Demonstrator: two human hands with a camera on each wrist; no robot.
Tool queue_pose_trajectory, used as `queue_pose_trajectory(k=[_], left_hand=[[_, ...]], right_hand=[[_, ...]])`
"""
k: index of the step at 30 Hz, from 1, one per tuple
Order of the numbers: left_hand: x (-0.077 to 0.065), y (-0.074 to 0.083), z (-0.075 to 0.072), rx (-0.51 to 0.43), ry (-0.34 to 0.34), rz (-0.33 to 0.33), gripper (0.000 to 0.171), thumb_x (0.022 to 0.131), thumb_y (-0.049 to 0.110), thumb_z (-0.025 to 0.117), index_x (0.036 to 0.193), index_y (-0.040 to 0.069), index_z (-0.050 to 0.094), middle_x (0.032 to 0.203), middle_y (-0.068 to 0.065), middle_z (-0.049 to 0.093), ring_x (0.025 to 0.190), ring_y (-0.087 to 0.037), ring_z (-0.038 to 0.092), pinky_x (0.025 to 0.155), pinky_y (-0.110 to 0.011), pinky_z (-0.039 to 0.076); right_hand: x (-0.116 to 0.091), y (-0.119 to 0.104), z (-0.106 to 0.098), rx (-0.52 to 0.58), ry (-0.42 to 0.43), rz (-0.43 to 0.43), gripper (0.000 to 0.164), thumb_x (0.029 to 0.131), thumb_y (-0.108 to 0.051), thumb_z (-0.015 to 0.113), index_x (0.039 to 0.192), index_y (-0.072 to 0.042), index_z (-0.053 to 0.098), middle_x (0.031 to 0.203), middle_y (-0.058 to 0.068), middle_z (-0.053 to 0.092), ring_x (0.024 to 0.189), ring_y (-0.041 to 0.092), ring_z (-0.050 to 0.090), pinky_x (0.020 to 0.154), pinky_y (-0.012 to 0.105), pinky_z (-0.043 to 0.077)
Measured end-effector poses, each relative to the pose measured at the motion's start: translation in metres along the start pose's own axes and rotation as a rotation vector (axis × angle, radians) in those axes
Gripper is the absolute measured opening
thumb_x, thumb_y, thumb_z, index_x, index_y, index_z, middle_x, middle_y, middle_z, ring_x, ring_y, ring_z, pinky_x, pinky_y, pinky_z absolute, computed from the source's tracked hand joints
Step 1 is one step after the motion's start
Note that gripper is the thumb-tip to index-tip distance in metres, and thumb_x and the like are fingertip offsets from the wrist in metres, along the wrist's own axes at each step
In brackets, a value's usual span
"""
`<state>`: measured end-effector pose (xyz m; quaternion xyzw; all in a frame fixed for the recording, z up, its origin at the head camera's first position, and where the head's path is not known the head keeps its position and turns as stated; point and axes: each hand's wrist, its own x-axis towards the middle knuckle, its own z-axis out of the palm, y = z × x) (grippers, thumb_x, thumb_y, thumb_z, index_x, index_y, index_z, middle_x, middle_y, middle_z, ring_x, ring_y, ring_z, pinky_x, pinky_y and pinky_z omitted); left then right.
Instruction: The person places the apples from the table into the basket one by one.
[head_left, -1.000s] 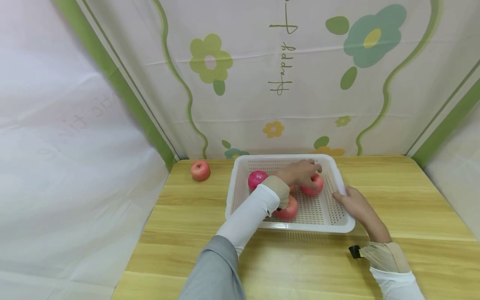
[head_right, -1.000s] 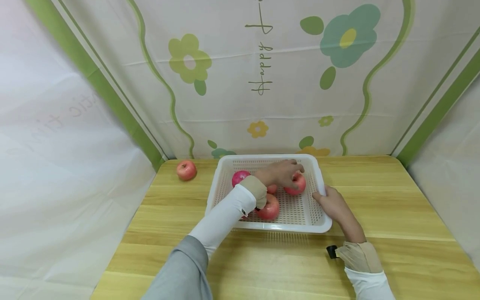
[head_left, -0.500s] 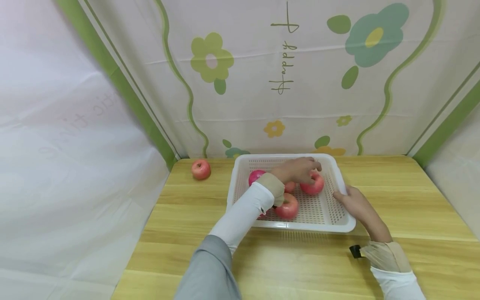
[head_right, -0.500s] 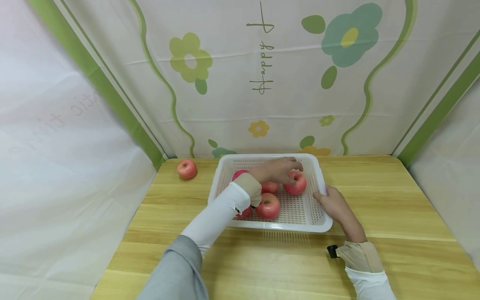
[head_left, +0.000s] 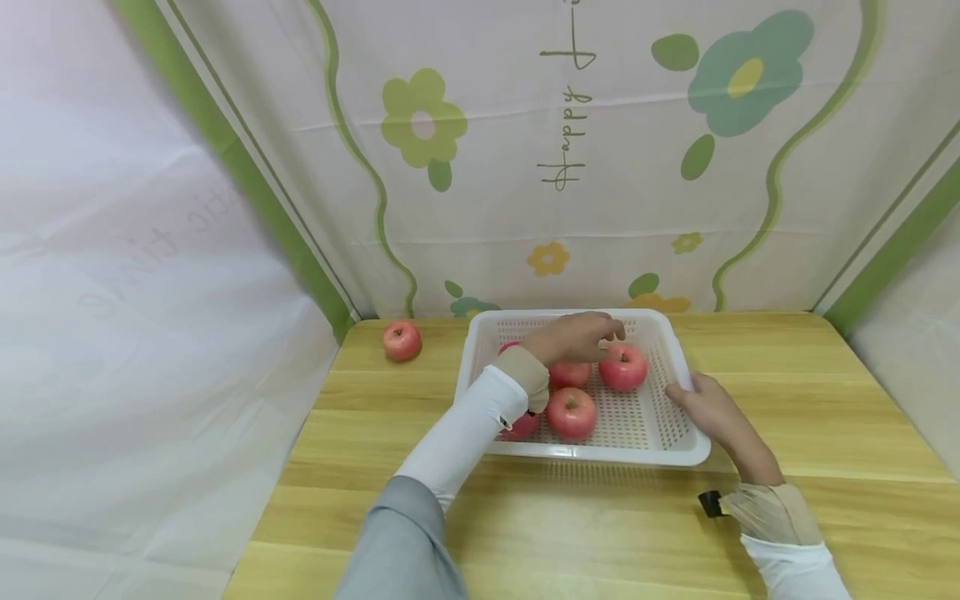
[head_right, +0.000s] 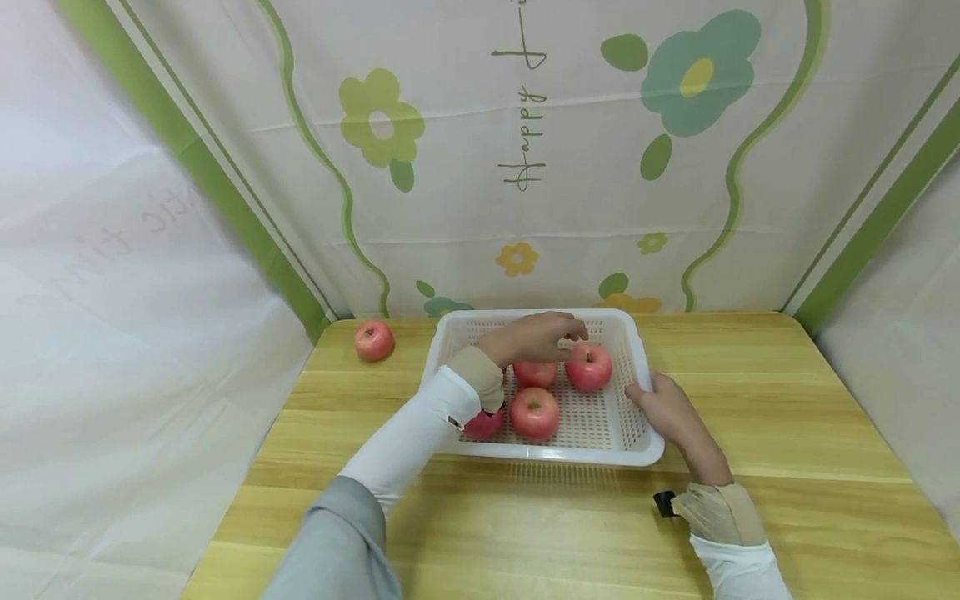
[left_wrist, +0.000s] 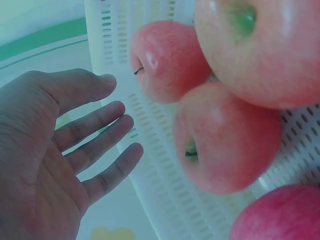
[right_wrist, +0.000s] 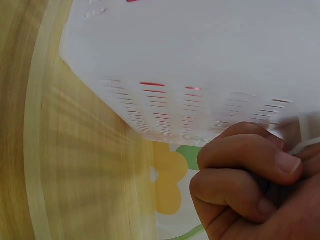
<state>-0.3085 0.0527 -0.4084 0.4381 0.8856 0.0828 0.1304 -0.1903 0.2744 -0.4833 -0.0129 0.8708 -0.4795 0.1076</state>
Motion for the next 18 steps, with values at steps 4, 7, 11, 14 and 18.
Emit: queue_pose_trajectory(k=[4,7,11,14,18], left_hand=[[-0.005,-0.006,0.0,0.031,0.014,0.009,0.034,0.095,0.028,0.059,0.128,0.018,0.059,0.121,0.005,0.059,0.11,-0.009,0.052,0.095,-0.025,0.043],[-0.009,-0.011,-0.001,0.05,0.027,0.028,0.032,0.095,0.024,0.058,0.126,0.017,0.06,0.118,0.005,0.06,0.107,-0.008,0.053,0.092,-0.024,0.044],[-0.016,-0.02,-0.003,0.049,0.07,0.057,0.032,0.093,0.019,0.057,0.124,0.014,0.061,0.117,0.003,0.062,0.104,-0.01,0.055,0.089,-0.024,0.045],[-0.022,-0.026,-0.005,0.02,0.1,0.049,0.033,0.093,0.019,0.057,0.125,0.014,0.061,0.118,0.001,0.063,0.103,-0.011,0.056,0.087,-0.023,0.046],[-0.03,-0.035,-0.007,-0.016,0.12,0.017,0.034,0.093,0.02,0.057,0.126,0.013,0.06,0.119,0.001,0.063,0.102,-0.009,0.056,0.087,-0.023,0.046]], right_hand=[[0.0,0.0,0.001,0.003,0.0,0.002,0.065,0.104,-0.028,0.039,0.143,0.019,0.019,0.113,0.038,0.057,0.084,0.03,0.067,0.065,0.038,0.058],[0.0,0.0,0.001,0.001,0.0,0.005,0.065,0.104,-0.029,0.039,0.143,0.019,0.019,0.114,0.038,0.056,0.084,0.03,0.067,0.066,0.038,0.058],[0.0,-0.001,0.002,-0.003,-0.001,0.005,0.064,0.104,-0.028,0.039,0.143,0.019,0.019,0.115,0.039,0.055,0.086,0.031,0.067,0.067,0.038,0.058],[-0.001,-0.001,0.002,-0.004,-0.002,0.004,0.065,0.104,-0.028,0.038,0.144,0.019,0.018,0.116,0.039,0.055,0.086,0.031,0.067,0.067,0.038,0.058],[-0.001,-0.001,0.001,0.0,-0.005,0.009,0.066,0.104,-0.03,0.038,0.144,0.018,0.017,0.115,0.038,0.056,0.085,0.03,0.067,0.066,0.038,0.058]])
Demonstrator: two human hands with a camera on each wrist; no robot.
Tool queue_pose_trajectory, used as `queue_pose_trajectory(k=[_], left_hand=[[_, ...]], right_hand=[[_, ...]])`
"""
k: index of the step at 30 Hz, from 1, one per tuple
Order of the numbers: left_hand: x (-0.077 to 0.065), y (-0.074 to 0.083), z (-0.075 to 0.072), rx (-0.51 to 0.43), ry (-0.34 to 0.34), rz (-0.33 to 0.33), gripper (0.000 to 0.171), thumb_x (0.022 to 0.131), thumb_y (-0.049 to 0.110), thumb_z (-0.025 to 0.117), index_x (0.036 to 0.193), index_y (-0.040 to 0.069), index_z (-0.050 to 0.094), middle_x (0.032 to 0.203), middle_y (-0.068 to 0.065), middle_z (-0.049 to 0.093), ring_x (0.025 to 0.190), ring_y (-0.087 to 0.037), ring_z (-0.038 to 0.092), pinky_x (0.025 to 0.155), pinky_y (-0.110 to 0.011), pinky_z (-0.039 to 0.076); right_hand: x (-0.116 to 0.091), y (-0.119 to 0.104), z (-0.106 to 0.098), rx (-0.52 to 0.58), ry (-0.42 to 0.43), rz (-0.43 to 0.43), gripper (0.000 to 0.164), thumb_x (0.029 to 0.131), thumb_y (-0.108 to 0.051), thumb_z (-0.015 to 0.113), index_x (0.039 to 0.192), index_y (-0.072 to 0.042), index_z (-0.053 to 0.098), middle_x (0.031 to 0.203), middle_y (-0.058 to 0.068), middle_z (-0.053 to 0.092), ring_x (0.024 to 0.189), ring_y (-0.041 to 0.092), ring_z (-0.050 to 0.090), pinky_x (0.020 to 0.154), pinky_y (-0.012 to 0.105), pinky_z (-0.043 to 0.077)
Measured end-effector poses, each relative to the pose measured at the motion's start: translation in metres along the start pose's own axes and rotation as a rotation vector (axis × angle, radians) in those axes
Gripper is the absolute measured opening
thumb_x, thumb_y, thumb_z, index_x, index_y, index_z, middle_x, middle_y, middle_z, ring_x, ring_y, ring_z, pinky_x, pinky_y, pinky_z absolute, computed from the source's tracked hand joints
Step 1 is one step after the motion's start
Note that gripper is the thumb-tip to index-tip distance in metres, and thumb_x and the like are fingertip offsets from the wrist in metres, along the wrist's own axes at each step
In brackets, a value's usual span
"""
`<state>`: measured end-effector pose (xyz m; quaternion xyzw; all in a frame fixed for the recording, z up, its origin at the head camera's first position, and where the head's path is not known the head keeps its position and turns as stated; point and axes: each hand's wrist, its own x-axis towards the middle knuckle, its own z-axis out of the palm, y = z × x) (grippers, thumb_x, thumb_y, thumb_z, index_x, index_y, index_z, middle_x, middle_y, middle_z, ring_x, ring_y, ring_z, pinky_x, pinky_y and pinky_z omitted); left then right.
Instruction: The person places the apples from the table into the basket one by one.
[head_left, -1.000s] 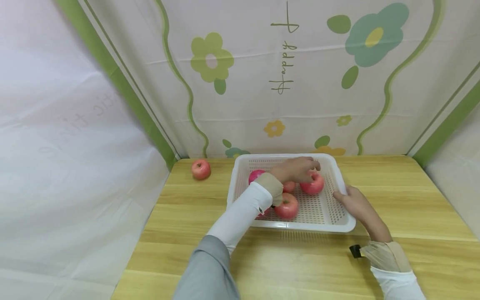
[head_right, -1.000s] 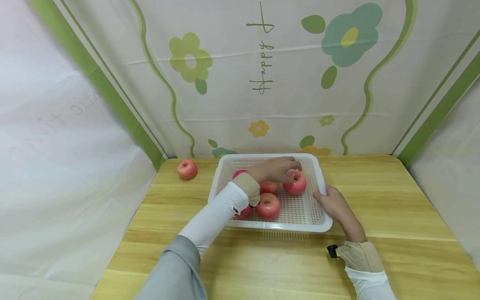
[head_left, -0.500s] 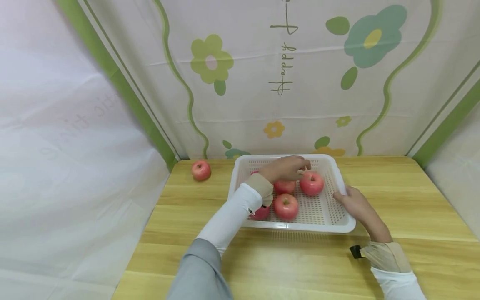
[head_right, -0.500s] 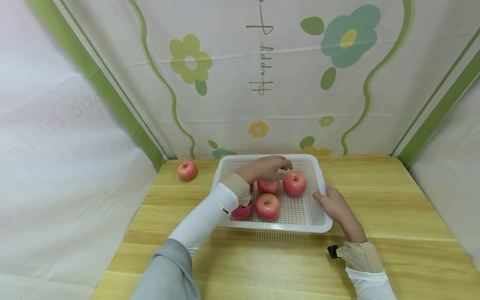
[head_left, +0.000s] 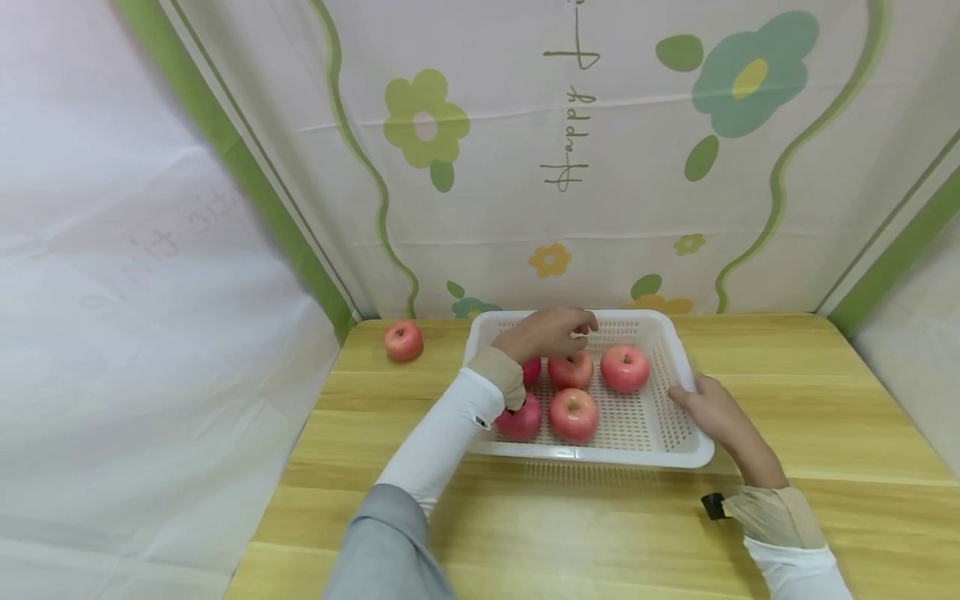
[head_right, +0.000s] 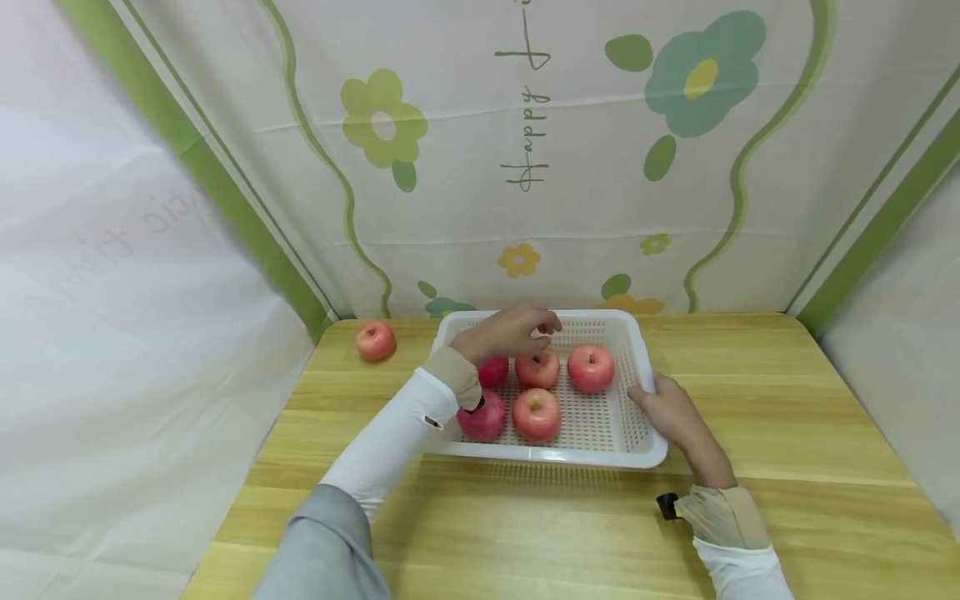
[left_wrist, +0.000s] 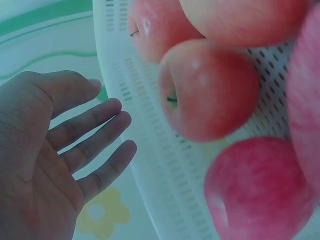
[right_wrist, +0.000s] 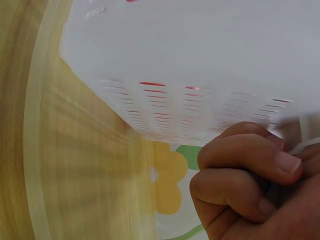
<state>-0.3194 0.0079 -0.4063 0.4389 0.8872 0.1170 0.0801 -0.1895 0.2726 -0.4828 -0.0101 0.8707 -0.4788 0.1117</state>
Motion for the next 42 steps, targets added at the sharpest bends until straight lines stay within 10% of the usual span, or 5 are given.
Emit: queue_pose_trajectory(k=[42], left_hand=[[-0.068,-0.051,-0.018,-0.027,0.141,-0.094,0.028,0.091,0.019,0.058,0.115,0.006,0.065,0.107,-0.002,0.065,0.097,-0.014,0.058,0.084,-0.029,0.05]], right_hand=[[0.001,0.002,-0.001,0.025,-0.014,-0.003,0.064,0.105,-0.029,0.037,0.147,0.014,0.016,0.114,0.037,0.057,0.082,0.03,0.068,0.064,0.039,0.058]])
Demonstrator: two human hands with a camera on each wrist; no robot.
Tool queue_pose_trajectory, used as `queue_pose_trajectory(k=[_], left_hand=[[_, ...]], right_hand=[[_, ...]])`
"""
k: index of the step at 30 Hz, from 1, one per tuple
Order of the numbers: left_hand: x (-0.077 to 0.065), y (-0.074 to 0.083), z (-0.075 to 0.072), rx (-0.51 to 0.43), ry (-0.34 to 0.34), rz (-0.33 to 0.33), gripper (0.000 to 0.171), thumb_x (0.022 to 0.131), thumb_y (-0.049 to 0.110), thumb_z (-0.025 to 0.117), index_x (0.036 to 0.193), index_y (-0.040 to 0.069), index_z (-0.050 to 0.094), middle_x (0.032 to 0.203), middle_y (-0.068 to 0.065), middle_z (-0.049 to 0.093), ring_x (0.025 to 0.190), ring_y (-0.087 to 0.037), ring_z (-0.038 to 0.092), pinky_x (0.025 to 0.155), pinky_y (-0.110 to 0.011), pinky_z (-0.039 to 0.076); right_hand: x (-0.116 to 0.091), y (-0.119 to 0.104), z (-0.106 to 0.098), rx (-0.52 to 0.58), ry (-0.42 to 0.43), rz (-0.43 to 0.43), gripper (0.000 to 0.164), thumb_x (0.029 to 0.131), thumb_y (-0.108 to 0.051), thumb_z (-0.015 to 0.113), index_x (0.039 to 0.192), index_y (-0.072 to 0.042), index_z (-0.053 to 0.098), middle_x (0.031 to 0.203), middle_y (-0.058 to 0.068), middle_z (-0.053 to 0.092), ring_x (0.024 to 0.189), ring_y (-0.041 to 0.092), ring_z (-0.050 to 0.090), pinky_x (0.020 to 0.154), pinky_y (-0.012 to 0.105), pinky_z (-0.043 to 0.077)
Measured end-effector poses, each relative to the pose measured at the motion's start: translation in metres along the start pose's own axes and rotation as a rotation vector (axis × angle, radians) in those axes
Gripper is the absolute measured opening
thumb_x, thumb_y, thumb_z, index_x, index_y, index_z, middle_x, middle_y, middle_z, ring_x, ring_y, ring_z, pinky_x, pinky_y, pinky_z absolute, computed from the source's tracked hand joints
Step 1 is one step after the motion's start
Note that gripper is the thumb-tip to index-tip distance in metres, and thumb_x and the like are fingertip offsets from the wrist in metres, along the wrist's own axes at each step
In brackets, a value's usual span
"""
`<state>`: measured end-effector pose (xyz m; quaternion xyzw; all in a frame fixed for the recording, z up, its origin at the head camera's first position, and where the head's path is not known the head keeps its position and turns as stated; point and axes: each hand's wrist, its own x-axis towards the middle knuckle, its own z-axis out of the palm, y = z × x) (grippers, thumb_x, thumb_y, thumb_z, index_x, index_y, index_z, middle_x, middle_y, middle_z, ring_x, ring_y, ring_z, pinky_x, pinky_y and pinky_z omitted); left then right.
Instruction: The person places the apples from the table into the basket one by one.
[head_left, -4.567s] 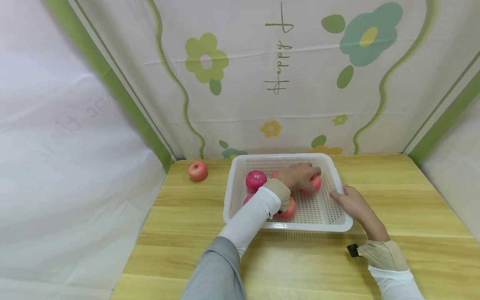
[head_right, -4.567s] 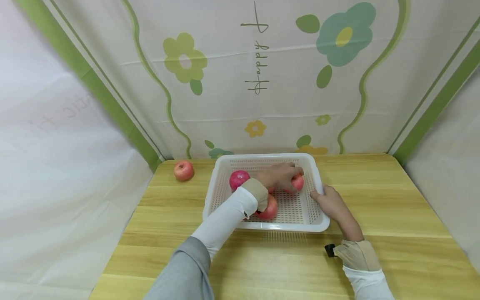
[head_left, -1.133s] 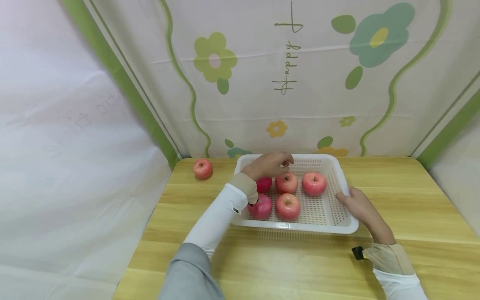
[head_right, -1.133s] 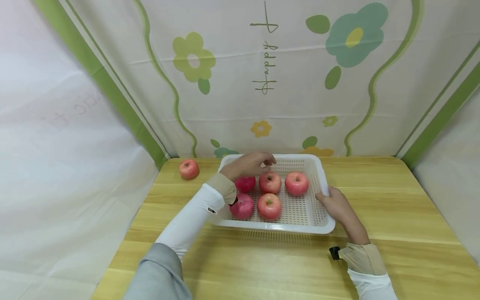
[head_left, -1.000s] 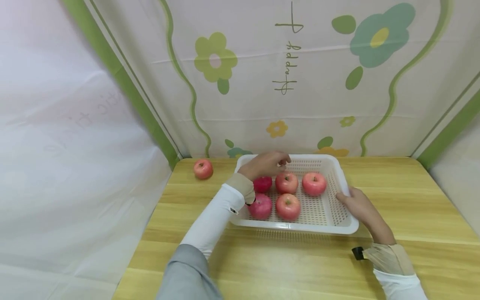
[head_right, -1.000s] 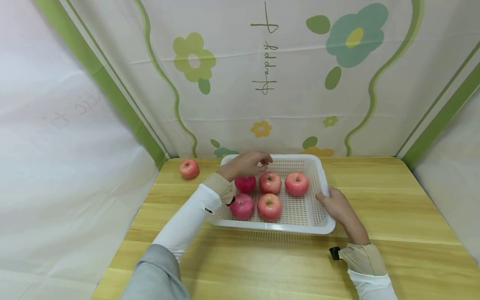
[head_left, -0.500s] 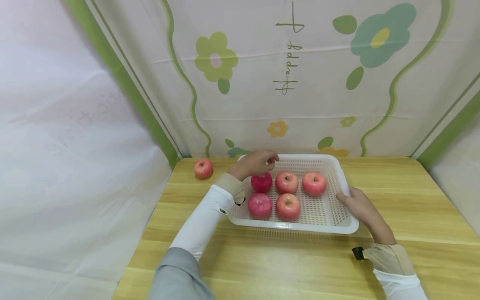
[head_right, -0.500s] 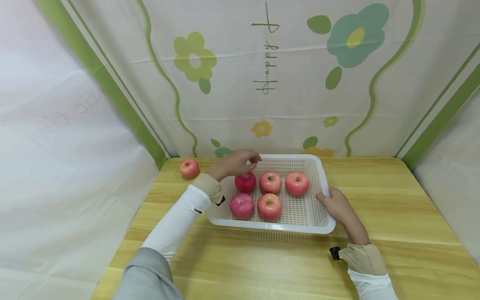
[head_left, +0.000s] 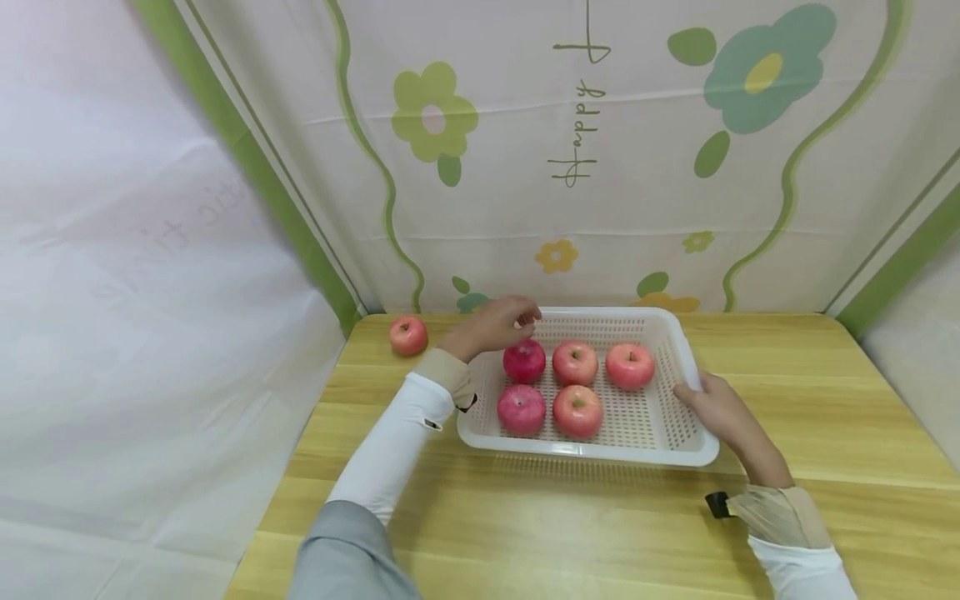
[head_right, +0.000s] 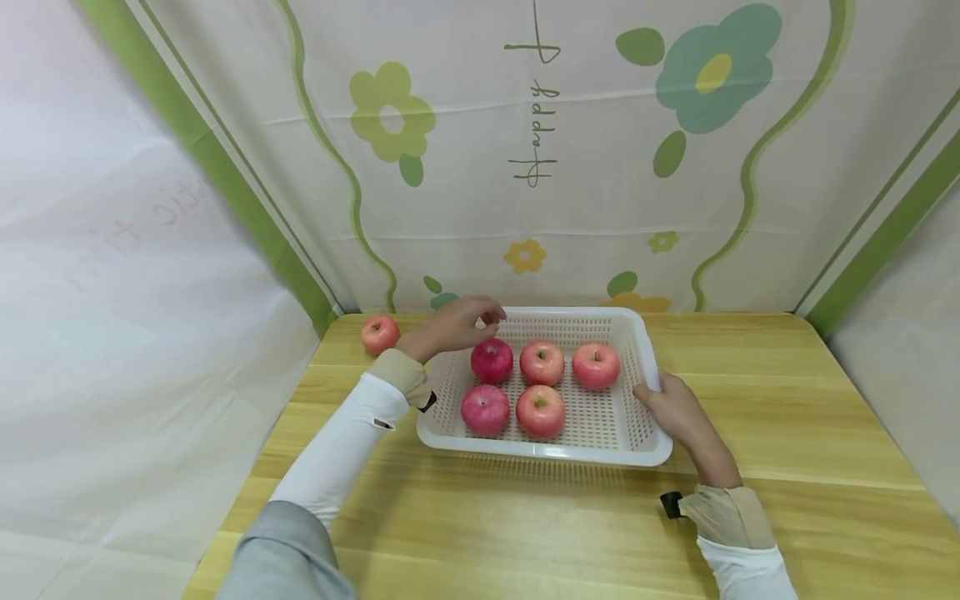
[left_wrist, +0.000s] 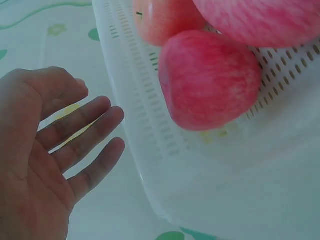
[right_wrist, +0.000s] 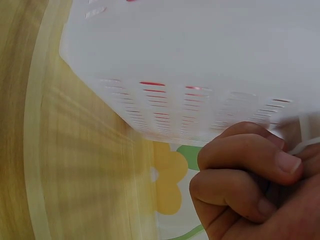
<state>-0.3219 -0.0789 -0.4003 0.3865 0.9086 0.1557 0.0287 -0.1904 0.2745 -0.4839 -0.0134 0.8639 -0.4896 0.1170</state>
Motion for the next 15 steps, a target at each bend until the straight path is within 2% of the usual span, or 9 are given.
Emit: queue_pose_trajectory(k=[6,10,15], left_hand=[[-0.008,-0.006,-0.007,0.035,0.027,-0.096,0.027,0.087,0.035,0.061,0.104,0.014,0.063,0.099,0.0,0.063,0.091,-0.015,0.057,0.076,-0.032,0.051],[-0.012,-0.013,-0.009,0.057,0.05,-0.119,0.032,0.086,0.039,0.061,0.105,0.013,0.063,0.101,-0.001,0.064,0.093,-0.017,0.059,0.076,-0.033,0.051],[-0.02,-0.023,-0.011,-0.014,0.095,-0.136,0.036,0.088,0.035,0.062,0.112,0.008,0.063,0.104,-0.005,0.064,0.097,-0.021,0.059,0.082,-0.034,0.05]], right_hand=[[0.0,0.0,0.0,0.001,0.0,-0.007,0.064,0.105,-0.029,0.037,0.147,0.015,0.017,0.112,0.037,0.058,0.082,0.03,0.068,0.063,0.039,0.058],[0.001,0.0,0.0,-0.001,0.001,-0.005,0.064,0.105,-0.03,0.037,0.147,0.014,0.016,0.113,0.037,0.057,0.082,0.03,0.068,0.063,0.039,0.058],[0.0,0.0,0.001,-0.007,-0.001,-0.003,0.065,0.104,-0.029,0.037,0.147,0.015,0.015,0.114,0.038,0.057,0.083,0.03,0.068,0.064,0.038,0.058]])
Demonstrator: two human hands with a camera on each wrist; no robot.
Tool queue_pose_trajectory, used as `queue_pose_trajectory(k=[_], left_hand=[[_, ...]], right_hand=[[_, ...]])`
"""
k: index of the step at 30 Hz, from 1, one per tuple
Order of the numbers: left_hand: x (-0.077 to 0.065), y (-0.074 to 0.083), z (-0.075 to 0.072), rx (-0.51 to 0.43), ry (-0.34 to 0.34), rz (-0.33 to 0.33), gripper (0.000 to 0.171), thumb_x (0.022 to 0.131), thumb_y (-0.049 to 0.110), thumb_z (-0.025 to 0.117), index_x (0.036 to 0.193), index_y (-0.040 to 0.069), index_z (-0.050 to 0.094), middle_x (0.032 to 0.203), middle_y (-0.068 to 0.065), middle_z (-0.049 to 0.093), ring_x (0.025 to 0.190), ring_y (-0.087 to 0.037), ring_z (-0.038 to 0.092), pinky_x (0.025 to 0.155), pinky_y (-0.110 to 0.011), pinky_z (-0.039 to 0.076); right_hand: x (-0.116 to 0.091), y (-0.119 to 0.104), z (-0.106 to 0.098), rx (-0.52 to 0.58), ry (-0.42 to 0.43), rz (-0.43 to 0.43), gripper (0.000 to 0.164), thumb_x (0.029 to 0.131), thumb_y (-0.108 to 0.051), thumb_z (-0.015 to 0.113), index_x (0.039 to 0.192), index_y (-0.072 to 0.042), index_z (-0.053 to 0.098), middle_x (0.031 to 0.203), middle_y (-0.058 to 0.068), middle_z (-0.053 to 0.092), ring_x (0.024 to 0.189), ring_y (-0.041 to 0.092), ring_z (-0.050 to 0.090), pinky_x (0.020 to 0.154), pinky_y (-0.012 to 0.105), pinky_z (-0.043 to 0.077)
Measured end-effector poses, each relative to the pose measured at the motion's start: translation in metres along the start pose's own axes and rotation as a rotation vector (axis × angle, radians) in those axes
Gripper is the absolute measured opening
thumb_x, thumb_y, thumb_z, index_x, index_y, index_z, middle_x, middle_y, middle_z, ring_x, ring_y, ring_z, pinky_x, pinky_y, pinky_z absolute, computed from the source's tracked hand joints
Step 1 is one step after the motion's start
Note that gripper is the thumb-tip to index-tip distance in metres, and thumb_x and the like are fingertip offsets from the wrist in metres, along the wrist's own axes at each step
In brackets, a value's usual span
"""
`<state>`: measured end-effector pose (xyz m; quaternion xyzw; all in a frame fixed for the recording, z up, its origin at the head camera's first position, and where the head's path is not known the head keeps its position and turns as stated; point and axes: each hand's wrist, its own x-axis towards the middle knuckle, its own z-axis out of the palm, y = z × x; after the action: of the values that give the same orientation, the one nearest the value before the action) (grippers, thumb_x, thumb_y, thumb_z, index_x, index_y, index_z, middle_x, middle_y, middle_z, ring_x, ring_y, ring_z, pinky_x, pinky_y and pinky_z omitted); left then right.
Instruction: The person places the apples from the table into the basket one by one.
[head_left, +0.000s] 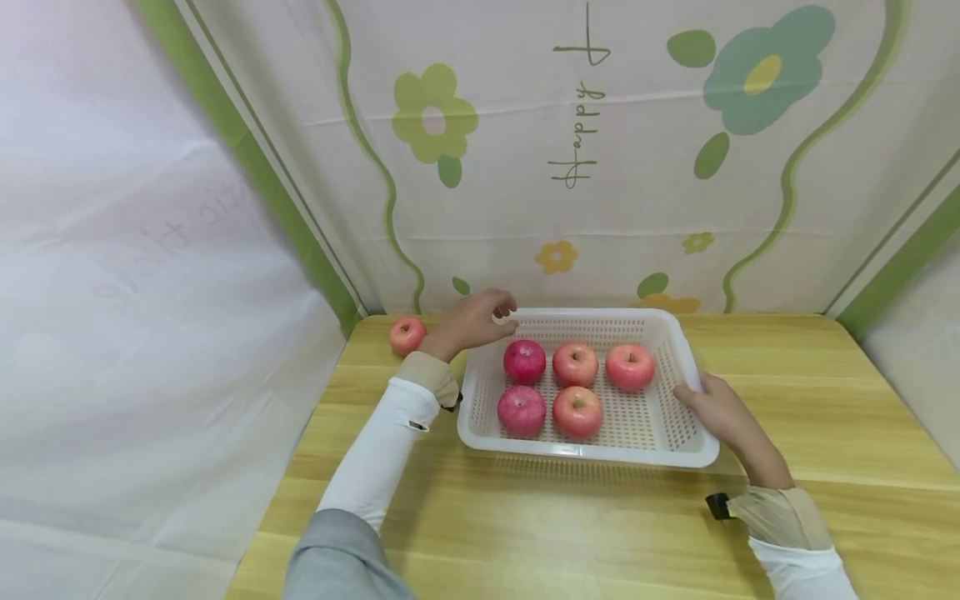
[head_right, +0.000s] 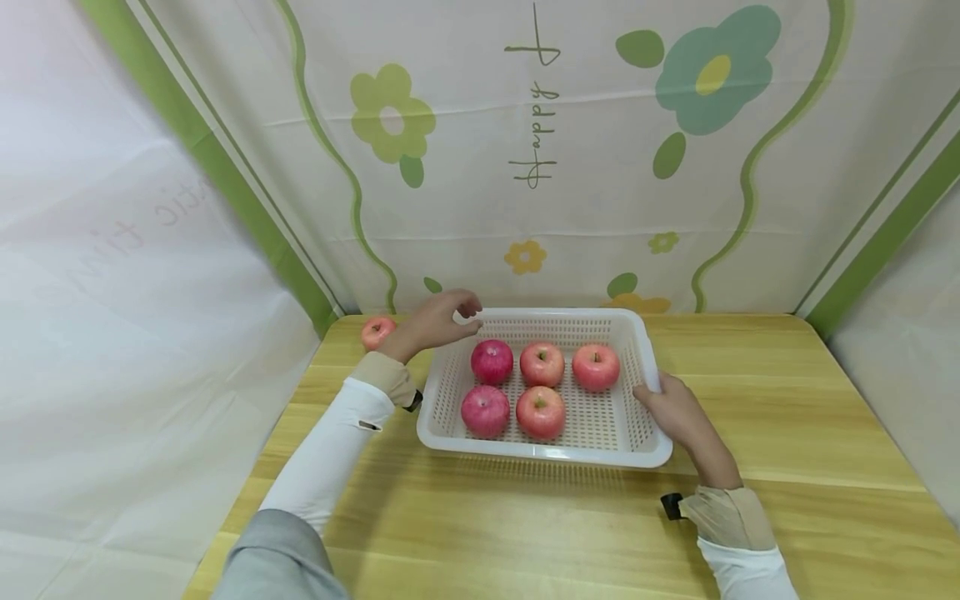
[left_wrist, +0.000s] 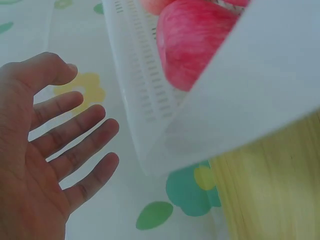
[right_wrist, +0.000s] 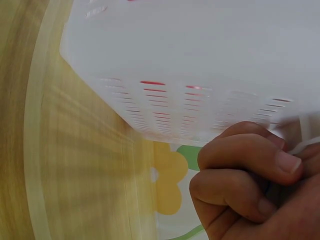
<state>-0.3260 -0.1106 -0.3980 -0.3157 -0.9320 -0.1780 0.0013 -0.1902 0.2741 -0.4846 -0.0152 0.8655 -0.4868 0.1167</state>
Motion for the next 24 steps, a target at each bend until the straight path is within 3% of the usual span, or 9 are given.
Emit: queue_pose_trajectory(k=[3,9,18,24], left_hand=[[-0.004,-0.006,-0.002,-0.066,0.028,-0.014,0.035,0.088,0.031,0.063,0.112,0.005,0.063,0.105,-0.008,0.064,0.097,-0.021,0.059,0.084,-0.035,0.05],[-0.011,-0.019,-0.004,-0.047,0.08,-0.051,0.03,0.088,0.033,0.062,0.111,0.013,0.063,0.106,-0.004,0.064,0.098,-0.017,0.057,0.084,-0.033,0.049],[-0.028,-0.038,-0.007,-0.086,0.153,-0.119,0.036,0.088,0.032,0.063,0.118,0.012,0.062,0.117,-0.004,0.061,0.11,-0.018,0.053,0.094,-0.037,0.045],[-0.04,-0.051,-0.011,-0.024,0.188,-0.181,0.041,0.086,0.038,0.063,0.119,0.014,0.062,0.12,-0.002,0.06,0.114,-0.019,0.052,0.096,-0.038,0.045]], right_hand=[[0.0,0.0,0.001,-0.005,0.001,0.004,0.065,0.104,-0.029,0.037,0.147,0.015,0.014,0.114,0.038,0.057,0.083,0.029,0.068,0.064,0.038,0.058],[-0.001,-0.001,0.001,0.004,0.005,0.003,0.064,0.104,-0.027,0.037,0.147,0.015,0.015,0.115,0.038,0.056,0.083,0.03,0.068,0.064,0.038,0.058],[-0.001,-0.002,0.0,0.018,0.001,0.004,0.063,0.104,-0.026,0.037,0.148,0.014,0.014,0.113,0.037,0.058,0.08,0.03,0.068,0.062,0.038,0.058],[-0.001,-0.001,0.001,0.019,0.003,0.007,0.063,0.104,-0.027,0.037,0.148,0.014,0.015,0.113,0.037,0.058,0.081,0.03,0.068,0.062,0.039,0.058]])
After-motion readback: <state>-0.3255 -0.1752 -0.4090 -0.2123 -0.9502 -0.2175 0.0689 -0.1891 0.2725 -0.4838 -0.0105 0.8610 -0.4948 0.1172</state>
